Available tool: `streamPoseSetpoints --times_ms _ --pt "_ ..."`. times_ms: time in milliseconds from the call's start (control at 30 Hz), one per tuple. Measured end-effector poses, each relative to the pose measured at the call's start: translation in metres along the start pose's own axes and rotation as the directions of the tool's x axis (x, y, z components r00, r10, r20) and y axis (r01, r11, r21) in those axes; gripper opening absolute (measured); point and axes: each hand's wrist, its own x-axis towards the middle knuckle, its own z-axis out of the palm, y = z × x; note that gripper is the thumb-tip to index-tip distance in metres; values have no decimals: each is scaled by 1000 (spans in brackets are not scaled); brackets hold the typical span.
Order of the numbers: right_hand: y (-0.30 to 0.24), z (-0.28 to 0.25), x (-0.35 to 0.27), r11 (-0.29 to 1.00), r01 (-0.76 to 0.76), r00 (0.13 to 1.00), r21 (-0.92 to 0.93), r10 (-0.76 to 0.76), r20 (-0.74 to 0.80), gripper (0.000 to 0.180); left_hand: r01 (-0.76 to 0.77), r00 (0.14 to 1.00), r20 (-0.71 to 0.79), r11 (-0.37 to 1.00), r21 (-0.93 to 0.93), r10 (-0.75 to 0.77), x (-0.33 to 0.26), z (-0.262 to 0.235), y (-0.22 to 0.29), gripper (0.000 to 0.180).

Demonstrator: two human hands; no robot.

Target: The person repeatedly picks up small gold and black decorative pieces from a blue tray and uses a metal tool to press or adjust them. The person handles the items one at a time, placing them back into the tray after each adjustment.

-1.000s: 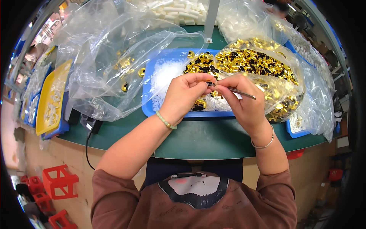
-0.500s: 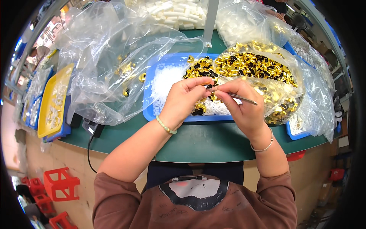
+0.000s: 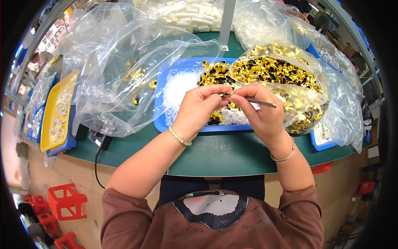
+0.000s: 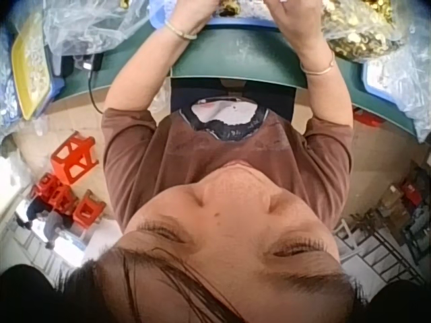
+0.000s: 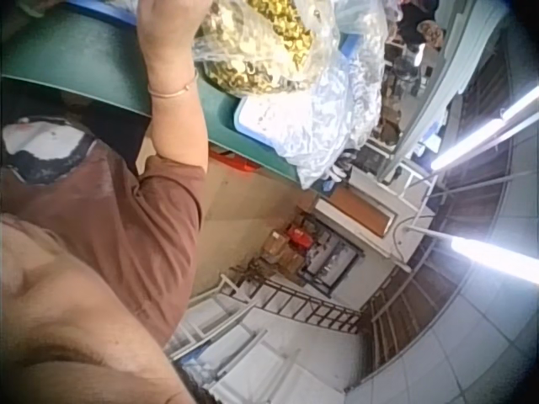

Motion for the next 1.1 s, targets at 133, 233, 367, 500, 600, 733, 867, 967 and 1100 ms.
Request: streamPoseSetpoints --times_ms 133,233,367,500,600,733,867,967,1100 --pt "3 2 -2 999 37 999 -23 -37 13 15 4 1000 -7 1000 2 -4 0 0 -2 28" --pt "3 4 -2 997 57 998 -55 -57 6 15 3 1000 -11 1000 20 -3 0 0 -3 28" --pt "0 6 -3 998 31 999 -60 -32 -5 14 10 1000 -4 1000 -5 -10 0 1 -1 30" --pt "1 4 -2 987 -105 991 126 114 -70 11 41 999 -3 988 -150 -42 -1 2 5 32" --pt "2 2 -3 963 -182 978 197 198 -63 10 39 999 15 985 -165 -37 0 1 5 32" --pt "5 4 -4 948 -227 971 225 237 -22 11 50 999 10 984 -171 -49 1 0 4 32" --pt "4 3 -3 960 -205 976 192 215 -30 11 57 998 43 986 -157 -50 2 -2 1 32" --pt "1 3 -1 983 -131 991 131 135 -22 11 51 999 22 994 -94 -49 3 -3 -2 31" --pt "4 3 -1 1000 6 1000 15 -6 -8 14 35 999 5 999 -38 -35 0 1 1 30"
